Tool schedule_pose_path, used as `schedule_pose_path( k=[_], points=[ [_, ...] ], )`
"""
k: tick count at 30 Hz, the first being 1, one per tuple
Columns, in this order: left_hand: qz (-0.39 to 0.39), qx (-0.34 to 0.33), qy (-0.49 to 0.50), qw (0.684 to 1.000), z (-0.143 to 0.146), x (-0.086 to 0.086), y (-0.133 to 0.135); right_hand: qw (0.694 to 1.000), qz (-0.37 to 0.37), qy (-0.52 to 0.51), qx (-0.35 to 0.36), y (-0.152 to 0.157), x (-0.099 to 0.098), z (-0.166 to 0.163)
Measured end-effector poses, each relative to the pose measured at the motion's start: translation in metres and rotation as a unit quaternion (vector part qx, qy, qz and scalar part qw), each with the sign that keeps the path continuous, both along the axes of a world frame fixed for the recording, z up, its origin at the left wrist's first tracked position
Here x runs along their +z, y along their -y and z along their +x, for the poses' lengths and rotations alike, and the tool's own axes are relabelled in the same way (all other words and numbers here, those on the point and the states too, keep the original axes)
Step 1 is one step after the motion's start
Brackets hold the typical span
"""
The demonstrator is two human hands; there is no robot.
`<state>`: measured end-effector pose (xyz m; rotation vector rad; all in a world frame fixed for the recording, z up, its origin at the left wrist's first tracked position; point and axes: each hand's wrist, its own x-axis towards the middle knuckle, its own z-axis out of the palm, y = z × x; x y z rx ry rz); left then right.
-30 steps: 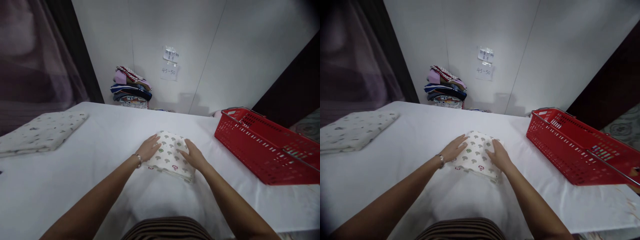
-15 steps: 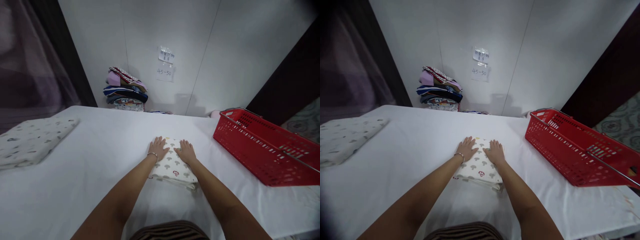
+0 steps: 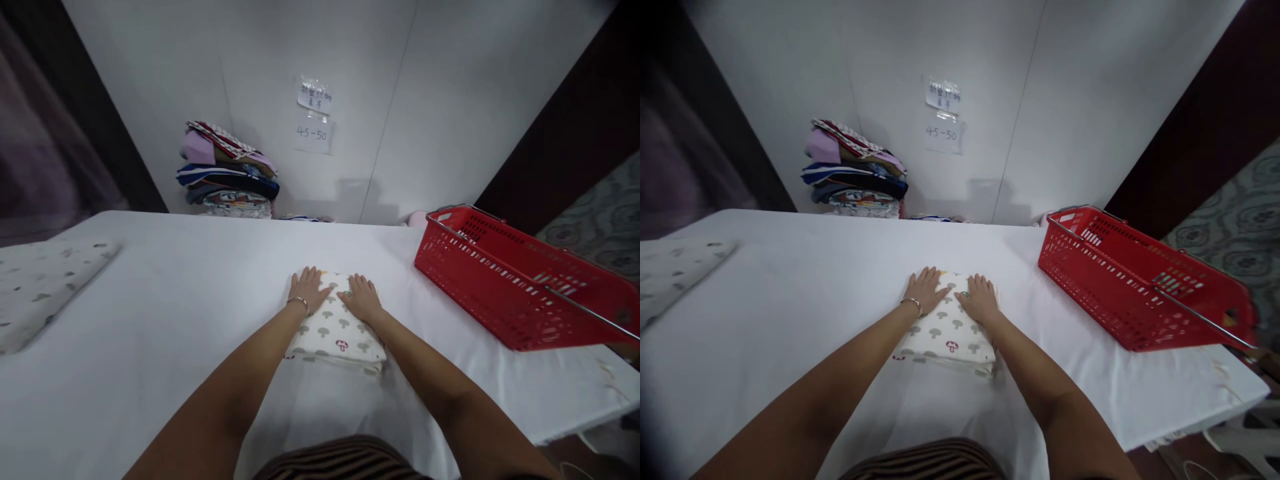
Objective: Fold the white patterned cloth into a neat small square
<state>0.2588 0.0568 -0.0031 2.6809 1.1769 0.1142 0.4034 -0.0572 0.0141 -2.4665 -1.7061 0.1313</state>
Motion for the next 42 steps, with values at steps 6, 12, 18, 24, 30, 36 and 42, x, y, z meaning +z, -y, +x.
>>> schedule_pose_path(
  k=[6, 12, 18, 24, 30, 36, 42],
  points=[
    [0.003, 0.002, 0.006, 1.000, 0.000, 0.003, 0.000, 0.996, 0.024, -0.046, 0.077, 0.047, 0.010, -0.038],
    [-0.003, 0.002, 0.010, 1.000, 0.002, 0.001, -0.002, 0.995, 0.022, -0.062, 0.081, 0.075, -0.011, -0.056],
    [-0.072, 0.028, 0.061, 0.995, -0.010, 0.019, -0.008, 0.984, 0.049, -0.137, 0.102, 0.075, -0.004, -0.044],
    [-0.149, 0.147, 0.066, 0.976, -0.083, 0.027, 0.017, 0.972, 0.172, -0.158, -0.001, 0.051, 0.017, 0.034],
    [-0.194, 0.201, 0.089, 0.956, -0.115, 0.019, 0.050, 0.973, -0.035, -0.229, -0.016, 0.000, 0.025, 0.090],
    [-0.151, 0.169, 0.078, 0.971, -0.104, 0.022, -0.006, 0.967, -0.076, -0.243, -0.009, 0.005, 0.016, 0.074],
    [-0.074, 0.214, 0.130, 0.965, -0.091, 0.040, -0.092, 0.947, -0.065, -0.316, -0.011, 0.050, 0.004, 0.017]
  ],
)
